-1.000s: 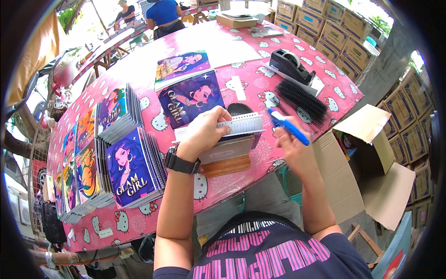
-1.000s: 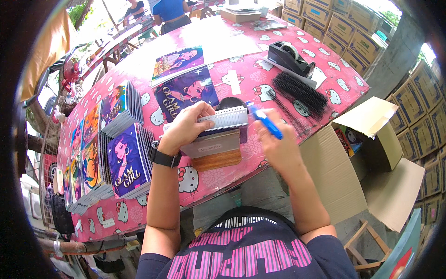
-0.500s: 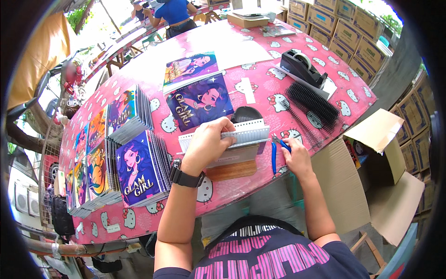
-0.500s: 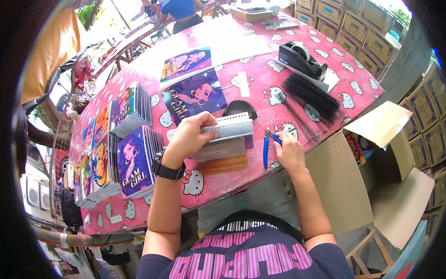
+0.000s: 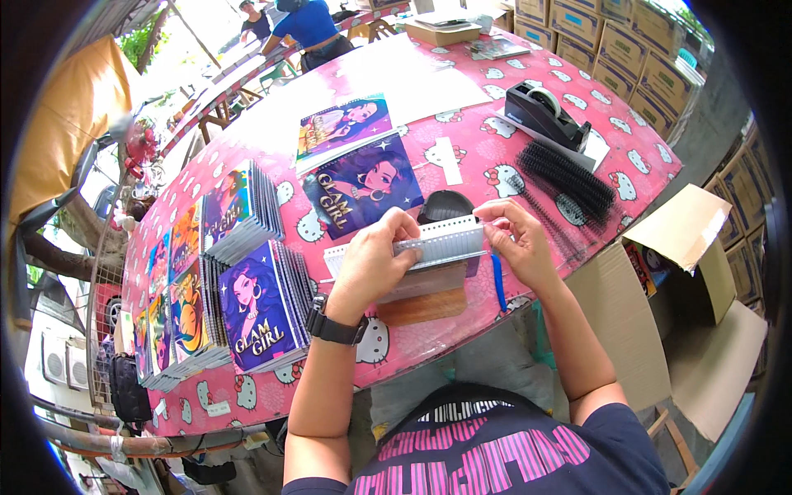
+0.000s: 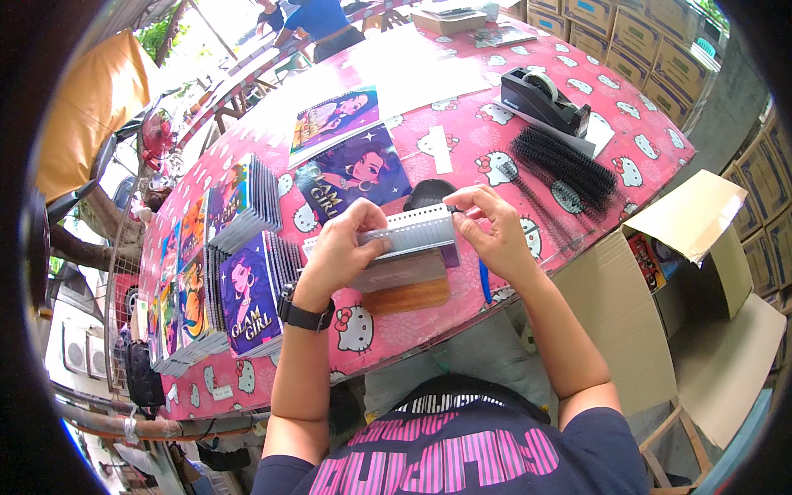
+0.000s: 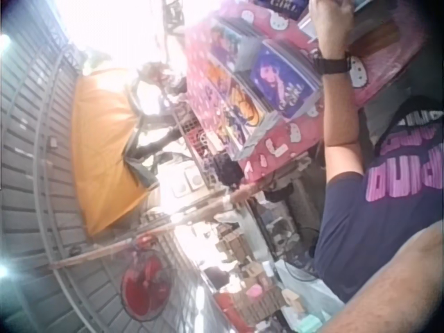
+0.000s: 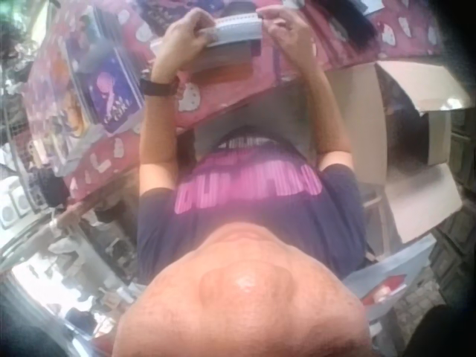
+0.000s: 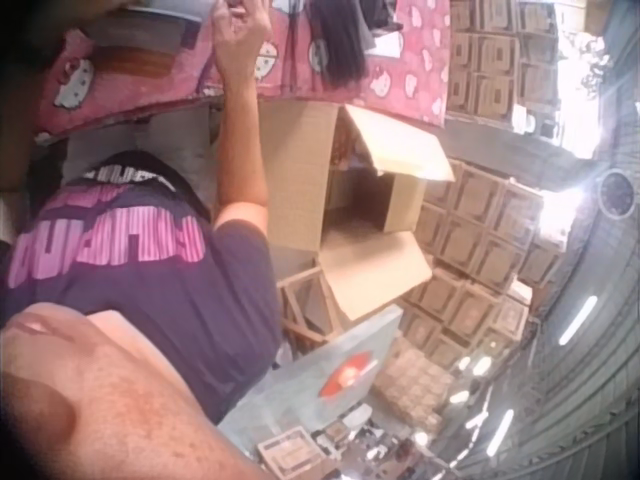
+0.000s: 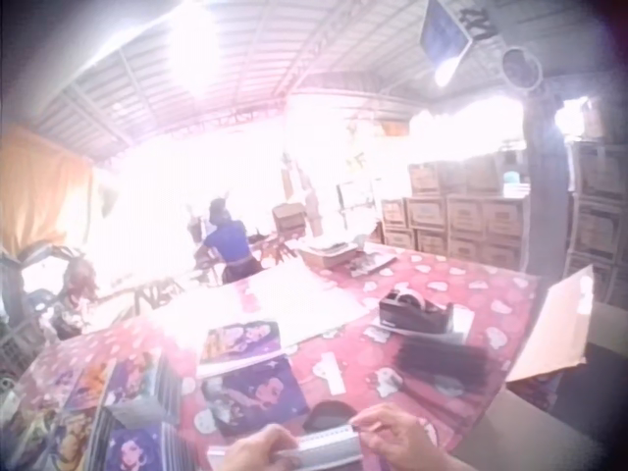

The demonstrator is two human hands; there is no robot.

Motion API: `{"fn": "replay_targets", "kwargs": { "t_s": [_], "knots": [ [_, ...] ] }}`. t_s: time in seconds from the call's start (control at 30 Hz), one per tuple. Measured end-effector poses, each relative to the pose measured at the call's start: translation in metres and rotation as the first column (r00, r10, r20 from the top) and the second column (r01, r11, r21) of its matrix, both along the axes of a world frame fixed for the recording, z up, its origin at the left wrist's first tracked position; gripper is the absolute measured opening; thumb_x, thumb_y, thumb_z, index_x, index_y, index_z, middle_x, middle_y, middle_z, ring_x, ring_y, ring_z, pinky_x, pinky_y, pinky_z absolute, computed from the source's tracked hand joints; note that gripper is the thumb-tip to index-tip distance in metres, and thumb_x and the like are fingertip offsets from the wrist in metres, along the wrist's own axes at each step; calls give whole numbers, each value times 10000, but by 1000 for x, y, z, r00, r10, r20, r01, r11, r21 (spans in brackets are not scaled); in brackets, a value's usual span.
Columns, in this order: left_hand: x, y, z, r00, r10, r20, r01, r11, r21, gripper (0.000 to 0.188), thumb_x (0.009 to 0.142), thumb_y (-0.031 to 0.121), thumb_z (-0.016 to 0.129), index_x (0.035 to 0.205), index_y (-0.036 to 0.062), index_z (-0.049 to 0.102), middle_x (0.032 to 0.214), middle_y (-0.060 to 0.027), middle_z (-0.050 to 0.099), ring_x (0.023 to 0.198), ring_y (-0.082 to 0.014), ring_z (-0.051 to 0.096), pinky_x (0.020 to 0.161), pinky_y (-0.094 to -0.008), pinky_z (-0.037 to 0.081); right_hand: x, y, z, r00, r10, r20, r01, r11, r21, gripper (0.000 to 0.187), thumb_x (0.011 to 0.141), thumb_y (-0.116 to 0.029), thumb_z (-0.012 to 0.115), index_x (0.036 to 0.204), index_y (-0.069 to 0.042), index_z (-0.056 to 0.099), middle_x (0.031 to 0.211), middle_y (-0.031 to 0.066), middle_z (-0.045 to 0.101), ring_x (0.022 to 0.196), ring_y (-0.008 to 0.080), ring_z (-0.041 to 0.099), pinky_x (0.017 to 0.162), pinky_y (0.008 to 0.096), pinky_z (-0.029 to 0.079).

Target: The person cuts the excess wire from the spiral binding of notebooks using a pair of nippers and stacks the notebooks on a table.

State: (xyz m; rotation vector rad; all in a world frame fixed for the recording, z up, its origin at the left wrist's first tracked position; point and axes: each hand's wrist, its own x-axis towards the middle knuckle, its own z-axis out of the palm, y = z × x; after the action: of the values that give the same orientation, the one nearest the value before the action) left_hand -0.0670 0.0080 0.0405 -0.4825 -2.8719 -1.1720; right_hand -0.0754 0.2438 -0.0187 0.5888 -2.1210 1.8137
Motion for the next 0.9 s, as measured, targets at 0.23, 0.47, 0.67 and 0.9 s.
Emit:
{"fn": "replay_targets", "kwargs": {
  "t_s": [0.23,0.47,0.67,0.9],
  "knots": [
    [-5,-3,-6,1000,-26,-3,26,999,34,309,766,115,715,1040,25,605,875,-89,646,827,-193,623,767,-322,492,-1,-3,1,992,121,44,-118,990,-73,273,841,-145,650,1089,-33,626,1023,47,597,911,138,572,772,279,468],
    [9,1,12,931,-19,-364,-34,990,-139,442,742,244,770,1123,61,639,1107,-103,638,1006,-243,605,888,-368,447,-1,-7,1,988,152,-18,-152,987,-46,372,822,-207,723,1137,-37,619,1057,59,620,928,122,579,771,276,469],
    [30,-1,-4,922,61,-382,-131,978,-160,259,744,130,729,1002,108,715,962,-50,701,925,-230,641,914,-356,407,8,-14,-7,961,182,210,-181,983,-20,168,826,-98,712,968,-13,683,844,56,672,732,87,592,673,253,482],
    [44,-8,-36,719,96,-688,-263,954,-142,302,775,65,711,1074,102,691,1101,-76,678,1086,-235,617,977,-401,396,14,-36,-9,997,68,36,-64,993,-98,171,833,-109,701,982,-28,682,949,72,656,852,115,587,720,281,478]
  ]
}}
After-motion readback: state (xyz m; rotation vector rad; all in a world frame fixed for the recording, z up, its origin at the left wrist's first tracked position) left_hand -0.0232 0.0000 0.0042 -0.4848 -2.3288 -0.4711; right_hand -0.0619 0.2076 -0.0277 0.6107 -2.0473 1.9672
